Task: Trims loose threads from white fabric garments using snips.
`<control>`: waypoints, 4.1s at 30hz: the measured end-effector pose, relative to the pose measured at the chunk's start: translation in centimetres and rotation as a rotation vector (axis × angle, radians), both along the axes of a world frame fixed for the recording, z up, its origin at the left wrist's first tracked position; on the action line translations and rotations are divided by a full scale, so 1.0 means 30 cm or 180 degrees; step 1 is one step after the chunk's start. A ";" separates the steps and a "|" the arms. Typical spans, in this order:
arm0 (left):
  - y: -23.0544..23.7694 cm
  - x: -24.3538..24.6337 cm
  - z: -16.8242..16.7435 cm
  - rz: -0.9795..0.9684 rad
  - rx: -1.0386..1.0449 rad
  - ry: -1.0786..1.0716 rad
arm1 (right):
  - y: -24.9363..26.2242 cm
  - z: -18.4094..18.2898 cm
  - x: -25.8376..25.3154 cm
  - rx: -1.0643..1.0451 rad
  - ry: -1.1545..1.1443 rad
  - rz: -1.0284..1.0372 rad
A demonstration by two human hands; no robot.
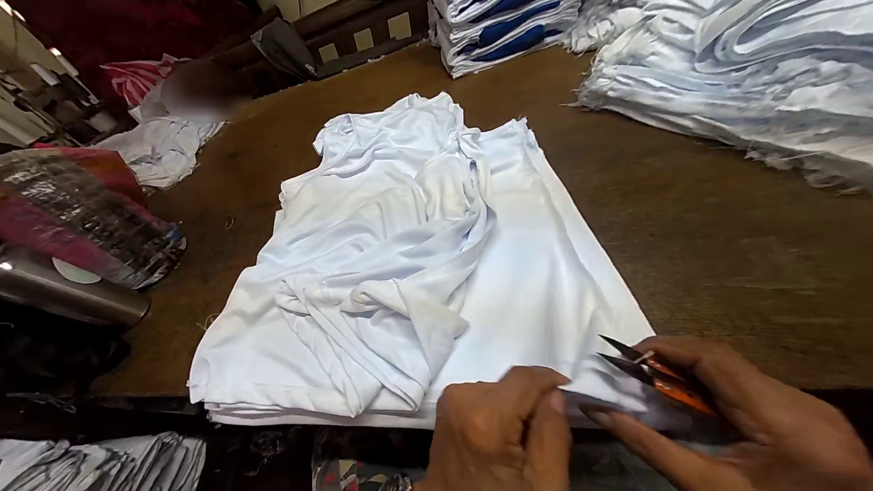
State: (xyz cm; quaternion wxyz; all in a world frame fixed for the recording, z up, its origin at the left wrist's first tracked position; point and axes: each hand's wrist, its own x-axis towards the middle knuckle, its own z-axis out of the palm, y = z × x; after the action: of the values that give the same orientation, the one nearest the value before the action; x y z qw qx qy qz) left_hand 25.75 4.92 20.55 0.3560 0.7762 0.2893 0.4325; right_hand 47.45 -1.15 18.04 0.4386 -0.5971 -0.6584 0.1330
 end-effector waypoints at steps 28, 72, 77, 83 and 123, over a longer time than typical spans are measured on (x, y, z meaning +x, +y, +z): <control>-0.025 -0.096 -0.028 0.0386 -0.1406 -0.1542 | 0.079 -0.001 -0.221 -0.0112 0.1525 0.0745; -0.070 -0.093 -0.008 0.0788 -0.1917 -0.1844 | 0.000 0.006 -0.217 -0.0588 0.1774 0.0616; -0.074 -0.120 -0.038 0.0246 -0.1714 -0.1673 | 0.017 -0.028 -0.232 -0.0356 0.1416 0.0872; -0.080 -0.119 -0.037 0.0501 -0.1800 -0.1673 | -0.028 -0.008 -0.219 0.0048 0.0326 0.1178; -0.106 -0.173 0.088 0.0527 -0.2850 -0.1751 | -0.059 -0.079 -0.174 0.0470 -0.0925 0.0188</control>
State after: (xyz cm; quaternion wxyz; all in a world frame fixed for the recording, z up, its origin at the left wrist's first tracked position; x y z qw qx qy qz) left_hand 20.56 1.73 23.19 0.6799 0.3807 0.4019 0.4809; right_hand 42.24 -2.91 15.67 0.3774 -0.5566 -0.7401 0.0093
